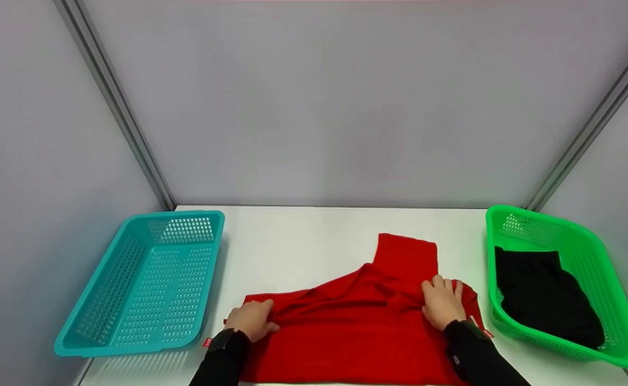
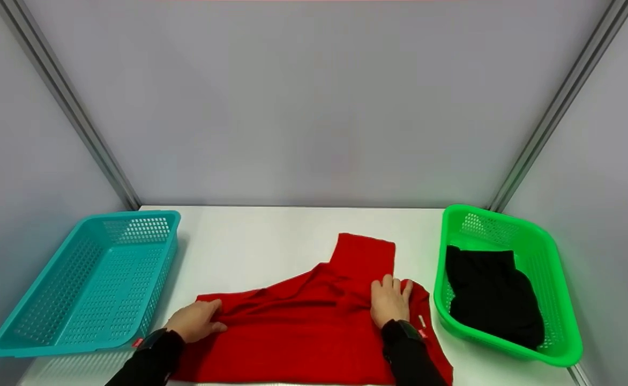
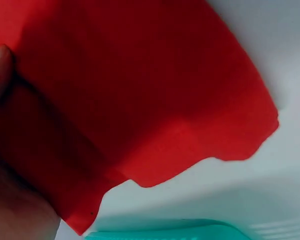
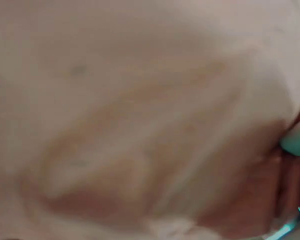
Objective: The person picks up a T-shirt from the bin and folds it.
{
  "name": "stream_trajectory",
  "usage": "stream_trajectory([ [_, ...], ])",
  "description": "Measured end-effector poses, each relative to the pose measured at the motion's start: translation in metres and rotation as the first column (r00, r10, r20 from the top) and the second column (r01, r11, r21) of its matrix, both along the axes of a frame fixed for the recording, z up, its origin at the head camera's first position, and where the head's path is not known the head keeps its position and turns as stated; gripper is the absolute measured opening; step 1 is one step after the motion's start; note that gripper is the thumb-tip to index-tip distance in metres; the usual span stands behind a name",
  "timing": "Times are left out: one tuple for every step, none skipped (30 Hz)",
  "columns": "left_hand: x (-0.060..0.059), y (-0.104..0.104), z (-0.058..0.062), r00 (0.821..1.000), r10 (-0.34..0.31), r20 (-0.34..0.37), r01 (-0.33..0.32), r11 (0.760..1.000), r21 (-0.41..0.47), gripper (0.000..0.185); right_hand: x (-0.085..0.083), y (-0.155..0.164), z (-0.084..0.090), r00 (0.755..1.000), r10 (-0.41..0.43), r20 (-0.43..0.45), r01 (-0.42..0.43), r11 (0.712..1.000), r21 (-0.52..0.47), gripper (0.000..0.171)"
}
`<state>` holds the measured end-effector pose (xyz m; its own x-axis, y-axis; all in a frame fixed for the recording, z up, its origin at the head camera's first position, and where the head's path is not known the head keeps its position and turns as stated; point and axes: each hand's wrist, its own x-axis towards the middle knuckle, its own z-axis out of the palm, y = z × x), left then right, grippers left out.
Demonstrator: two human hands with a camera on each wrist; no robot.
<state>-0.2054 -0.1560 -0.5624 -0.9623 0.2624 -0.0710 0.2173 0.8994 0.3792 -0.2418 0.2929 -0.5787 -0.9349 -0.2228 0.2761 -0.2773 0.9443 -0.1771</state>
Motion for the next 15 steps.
stream_trajectory([
  [0.0, 0.001, 0.0, 1.0, 0.004, -0.01, -0.004, 1.0, 0.0, 0.036, -0.001, 0.001, -0.001, 1.0, 0.019, -0.025, -0.019, 1.0, -0.005, 0.027],
  [-0.001, 0.002, 0.001, 1.0, 0.01, -0.022, -0.01, 1.0, -0.002, 0.036, -0.001, 0.002, -0.003, 0.999, 0.037, -0.037, -0.038, 0.999, -0.009, 0.029],
  [-0.001, 0.002, 0.001, 0.999, 0.016, -0.028, -0.017, 1.0, -0.008, 0.036, -0.001, 0.003, -0.003, 0.998, 0.052, -0.036, -0.052, 0.998, -0.017, 0.03],
  [-0.001, 0.003, 0.0, 0.999, 0.02, -0.031, -0.021, 1.0, -0.012, 0.036, -0.001, 0.005, -0.003, 0.998, 0.063, -0.022, -0.063, 0.998, -0.021, 0.031],
  [-0.002, 0.003, 0.0, 0.999, 0.026, -0.031, -0.026, 1.0, -0.011, 0.036, -0.002, 0.006, -0.003, 0.997, 0.07, 0.007, -0.07, 0.997, -0.035, 0.032],
  [-0.002, 0.003, 0.001, 0.999, 0.028, -0.028, -0.029, 1.0, -0.01, 0.036, -0.002, 0.007, -0.001, 0.996, 0.073, 0.042, -0.071, 0.996, -0.049, 0.033],
  [-0.002, 0.004, 0.001, 0.999, 0.029, -0.021, -0.029, 1.0, -0.009, 0.036, -0.003, 0.008, 0.0, 0.994, 0.071, 0.086, -0.066, 0.996, -0.06, 0.034],
  [-0.002, 0.004, 0.0, 1.0, 0.029, -0.011, -0.029, 1.0, -0.007, 0.036, -0.002, 0.008, 0.003, 0.989, 0.062, 0.136, -0.053, 0.996, -0.07, 0.034],
  [-0.002, 0.003, 0.0, 1.0, 0.029, -0.003, -0.029, 1.0, -0.008, 0.037, -0.003, 0.009, 0.006, 0.981, 0.048, 0.188, -0.034, 0.996, -0.078, 0.036],
  [-0.002, 0.003, 0.0, 0.999, 0.032, 0.003, -0.032, 0.999, -0.005, 0.039, -0.003, 0.009, 0.008, 0.97, 0.038, 0.242, -0.017, 0.996, -0.089, 0.042],
  [-0.002, 0.003, 0.0, 0.999, 0.036, 0.004, -0.036, 0.999, -0.003, 0.042, -0.003, 0.008, 0.011, 0.955, 0.03, 0.295, 0.001, 0.994, -0.106, 0.05],
  [-0.002, 0.002, 0.0, 0.999, 0.041, 0.004, -0.041, 0.999, -0.001, 0.045, -0.004, 0.008, 0.014, 0.94, 0.025, 0.34, 0.016, 0.993, -0.117, 0.058],
  [-0.003, 0.002, -0.001, 0.999, 0.045, 0.005, -0.045, 0.999, -0.002, 0.047, -0.004, 0.007, 0.017, 0.927, 0.015, 0.374, 0.034, 0.992, -0.124, 0.065],
  [-0.003, 0.002, -0.001, 0.999, 0.05, 0.007, -0.05, 0.999, -0.002, 0.048, -0.004, 0.006, 0.019, 0.918, 0.005, 0.396, 0.05, 0.99, -0.129, 0.069],
  [-0.003, 0.002, -0.001, 0.998, 0.055, 0.009, -0.055, 0.998, -0.002, 0.048, -0.004, 0.005, 0.021, 0.912, -0.004, 0.409, 0.064, 0.989, -0.133, 0.07],
])
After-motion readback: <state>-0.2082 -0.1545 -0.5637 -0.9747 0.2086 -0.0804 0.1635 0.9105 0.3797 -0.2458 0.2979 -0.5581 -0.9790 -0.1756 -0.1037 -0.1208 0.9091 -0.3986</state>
